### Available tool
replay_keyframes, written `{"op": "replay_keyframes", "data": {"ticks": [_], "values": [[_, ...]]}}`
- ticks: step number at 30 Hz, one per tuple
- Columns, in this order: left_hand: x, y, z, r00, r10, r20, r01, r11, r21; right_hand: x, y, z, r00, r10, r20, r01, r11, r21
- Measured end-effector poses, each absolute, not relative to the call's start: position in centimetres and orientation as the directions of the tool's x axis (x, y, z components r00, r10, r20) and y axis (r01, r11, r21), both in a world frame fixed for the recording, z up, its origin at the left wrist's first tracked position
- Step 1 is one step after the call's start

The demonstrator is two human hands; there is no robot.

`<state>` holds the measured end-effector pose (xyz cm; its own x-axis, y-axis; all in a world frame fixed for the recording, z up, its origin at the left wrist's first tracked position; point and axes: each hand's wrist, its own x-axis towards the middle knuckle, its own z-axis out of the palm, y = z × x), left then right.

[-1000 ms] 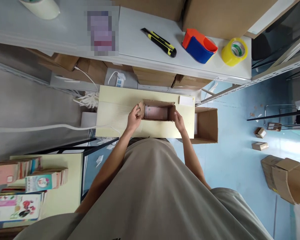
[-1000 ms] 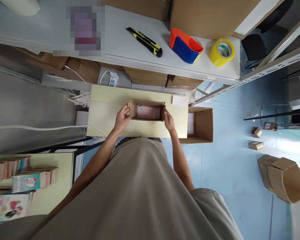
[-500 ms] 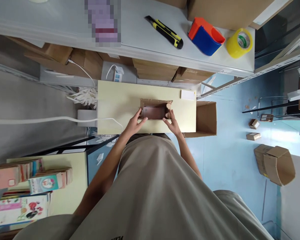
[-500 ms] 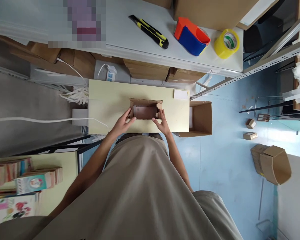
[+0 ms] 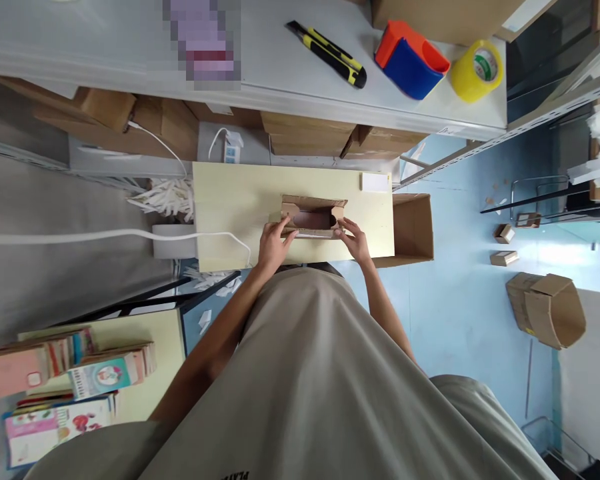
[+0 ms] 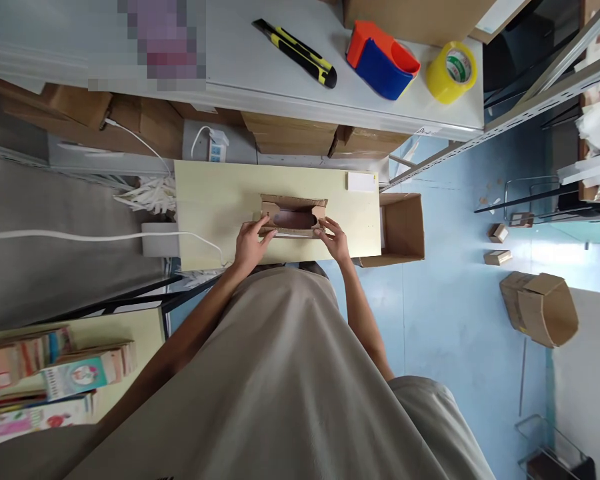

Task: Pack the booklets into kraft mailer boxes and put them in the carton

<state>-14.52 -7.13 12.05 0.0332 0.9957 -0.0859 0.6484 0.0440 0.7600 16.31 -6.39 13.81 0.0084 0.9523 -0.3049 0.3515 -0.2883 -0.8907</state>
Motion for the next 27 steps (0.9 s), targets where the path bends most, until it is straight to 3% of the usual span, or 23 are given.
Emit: {"op": "replay_keyframes", "data": {"ticks": [5,9,16,27], "values": [[-14.0,-6.3,11.8,-0.053,0.990,-0.132,0.584,0.138,0.800,15.9,-5.9,13.5,0.038,0.945,-0.324,0.451,-0.305,-0.839],[-14.3,-5.3,12.4,-0.114,0.991,-0.076,0.568,0.127,0.813,15.6,-5.5,13.8,0.100,0.946,-0.308,0.496,-0.315,-0.809],[-15.8,-4.5,13.2,0.062,0.996,-0.067,0.589,0.018,0.808,16.1,-5.7,14.6,0.044,0.969,-0.243,0.574,-0.223,-0.788],[-15.6,-5.8,11.5,-0.016,0.992,-0.126,0.563,0.113,0.819,16.6,-5.7,14.0,-0.012,0.973,-0.232,0.537,-0.190,-0.822]]}}
